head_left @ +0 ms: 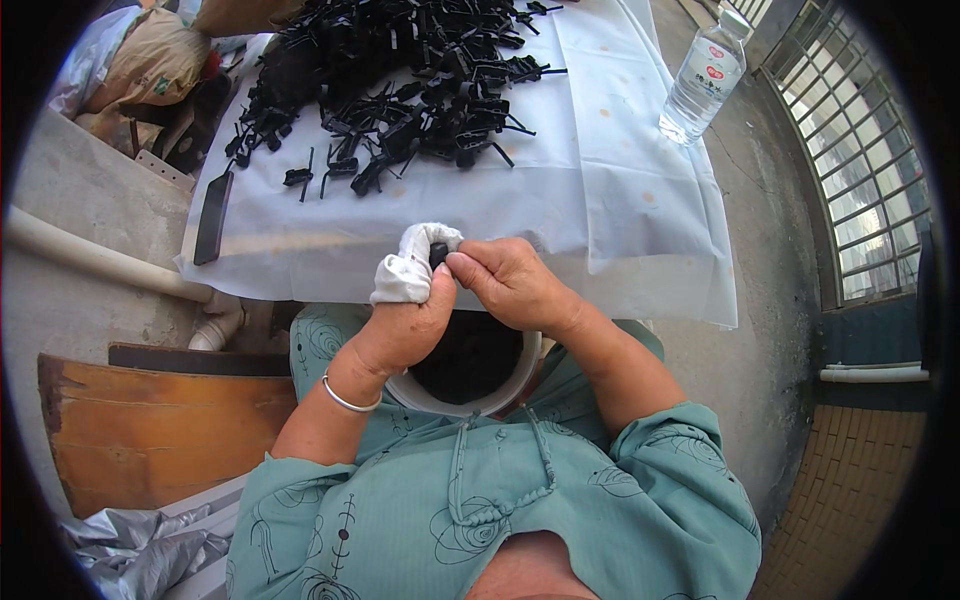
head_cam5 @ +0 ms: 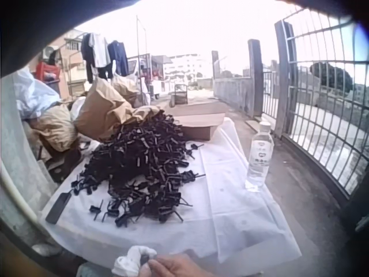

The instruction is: Inspecting and wiping black plastic components using a white cloth at a workstation.

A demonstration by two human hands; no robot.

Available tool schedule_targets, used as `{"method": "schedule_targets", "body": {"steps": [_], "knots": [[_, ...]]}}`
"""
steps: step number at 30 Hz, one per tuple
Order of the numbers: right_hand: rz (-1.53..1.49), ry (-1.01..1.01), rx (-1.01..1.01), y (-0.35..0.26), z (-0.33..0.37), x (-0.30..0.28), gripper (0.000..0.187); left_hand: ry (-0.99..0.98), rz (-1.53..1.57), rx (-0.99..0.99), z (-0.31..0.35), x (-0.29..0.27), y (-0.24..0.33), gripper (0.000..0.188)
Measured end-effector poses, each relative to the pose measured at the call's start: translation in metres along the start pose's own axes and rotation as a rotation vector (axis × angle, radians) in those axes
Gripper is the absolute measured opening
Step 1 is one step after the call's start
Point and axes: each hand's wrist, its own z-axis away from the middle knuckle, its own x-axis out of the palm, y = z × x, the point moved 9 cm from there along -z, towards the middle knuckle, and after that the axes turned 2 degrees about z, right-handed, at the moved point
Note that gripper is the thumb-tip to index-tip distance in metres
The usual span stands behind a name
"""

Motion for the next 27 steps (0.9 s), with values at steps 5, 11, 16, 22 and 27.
{"method": "schedule_targets", "body": {"steps": [5,11,16,22,27], "knots": [[-0.124,0.009,0.048,0.011,0.002,0.012,0.027,0.031,-0.171,0.087,0.009,-0.002,0.012,0.023],[-0.036,-0.230,0.201,0.019,0.007,-0.006,0.032,-0.227,-0.554,-0.078,0.000,-0.017,0.008,0.058],[0.009,-0.096,0.181,0.009,0.002,-0.010,0.031,0.293,-0.770,0.169,-0.047,-0.084,-0.020,0.039],[0.017,0.125,0.141,0.020,-0.002,-0.027,0.026,0.215,-0.747,0.195,-0.053,-0.058,-0.037,0.023],[-0.168,0.356,0.145,0.026,-0.003,-0.036,0.025,0.098,-0.572,0.584,-0.017,-0.015,0.023,0.017]]}}
